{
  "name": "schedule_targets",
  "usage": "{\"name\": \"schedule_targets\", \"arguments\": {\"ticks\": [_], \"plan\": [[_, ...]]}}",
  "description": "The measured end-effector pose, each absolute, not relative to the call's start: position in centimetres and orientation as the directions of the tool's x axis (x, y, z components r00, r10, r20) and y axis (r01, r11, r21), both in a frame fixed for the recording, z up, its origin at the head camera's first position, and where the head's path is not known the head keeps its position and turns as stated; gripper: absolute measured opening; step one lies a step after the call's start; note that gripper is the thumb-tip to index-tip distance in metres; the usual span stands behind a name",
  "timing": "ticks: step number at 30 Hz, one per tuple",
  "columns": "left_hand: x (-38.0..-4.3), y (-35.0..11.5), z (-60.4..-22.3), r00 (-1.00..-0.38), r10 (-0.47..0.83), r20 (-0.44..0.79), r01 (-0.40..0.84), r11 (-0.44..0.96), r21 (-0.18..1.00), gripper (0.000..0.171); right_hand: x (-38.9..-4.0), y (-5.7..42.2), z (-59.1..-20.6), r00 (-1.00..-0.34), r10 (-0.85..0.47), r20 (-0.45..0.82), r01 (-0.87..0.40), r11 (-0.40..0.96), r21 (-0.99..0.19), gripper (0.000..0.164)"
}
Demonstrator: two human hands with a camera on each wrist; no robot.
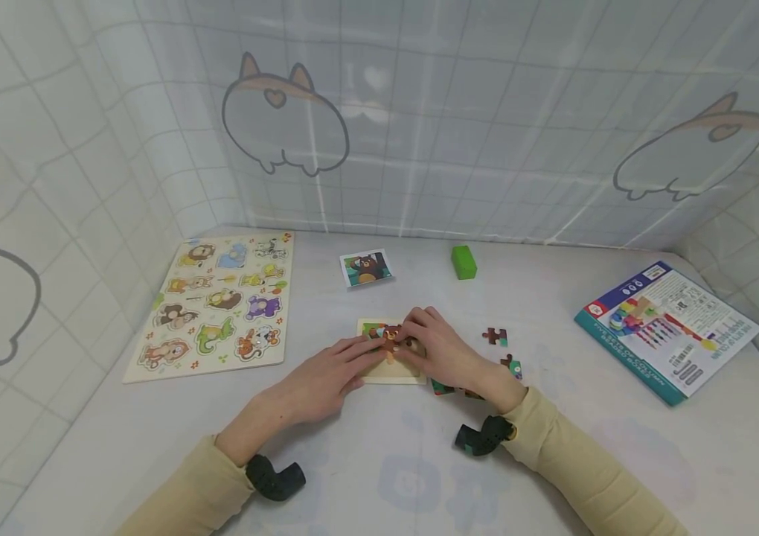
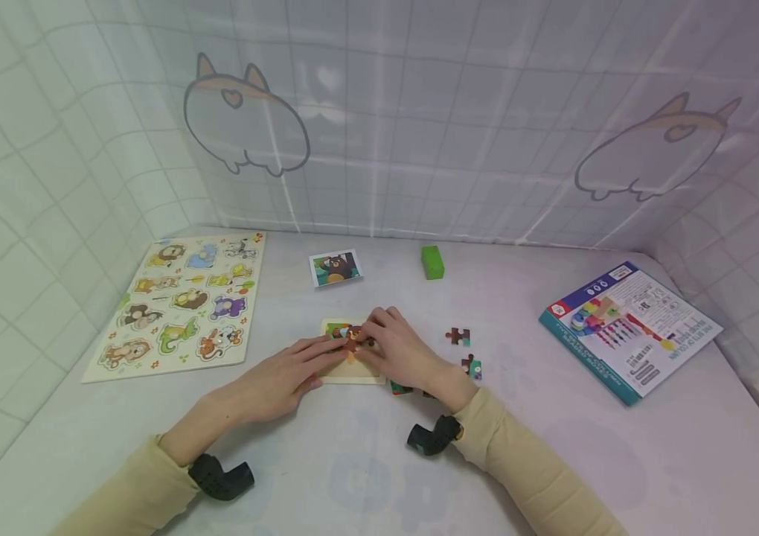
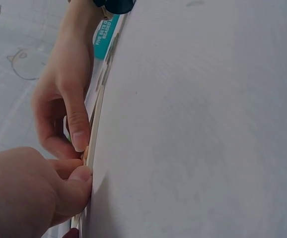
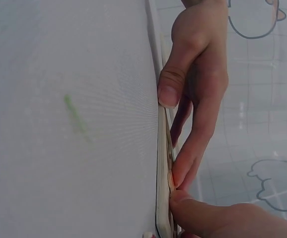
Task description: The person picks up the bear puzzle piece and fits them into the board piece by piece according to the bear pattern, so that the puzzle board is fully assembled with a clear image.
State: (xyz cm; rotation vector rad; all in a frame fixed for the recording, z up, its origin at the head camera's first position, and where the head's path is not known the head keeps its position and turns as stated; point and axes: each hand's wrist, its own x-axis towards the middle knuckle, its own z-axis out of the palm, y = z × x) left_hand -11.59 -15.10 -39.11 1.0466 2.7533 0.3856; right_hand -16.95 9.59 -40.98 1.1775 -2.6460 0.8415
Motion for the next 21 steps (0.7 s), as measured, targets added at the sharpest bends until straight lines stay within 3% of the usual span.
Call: {"name": "schedule_targets", "arguments": {"ticks": [12,21], "plan": [[-11.3,-14.76,-38.94,-0.737,0.673,-0.067,0.632,0.72,0.284,0.053,-17.01,9.59,-41.0,-0.7,-0.64,0.318,-0.704,0.541,-0.461,0.009],[-11.17,-14.65,-38.95,-0.75,0.656,-0.083,0.599,0.727,0.337,0.054,-17.04,9.5,-40.91,-0.714,-0.627,0.312,-0.689,0.551,-0.471,0.006]]}}
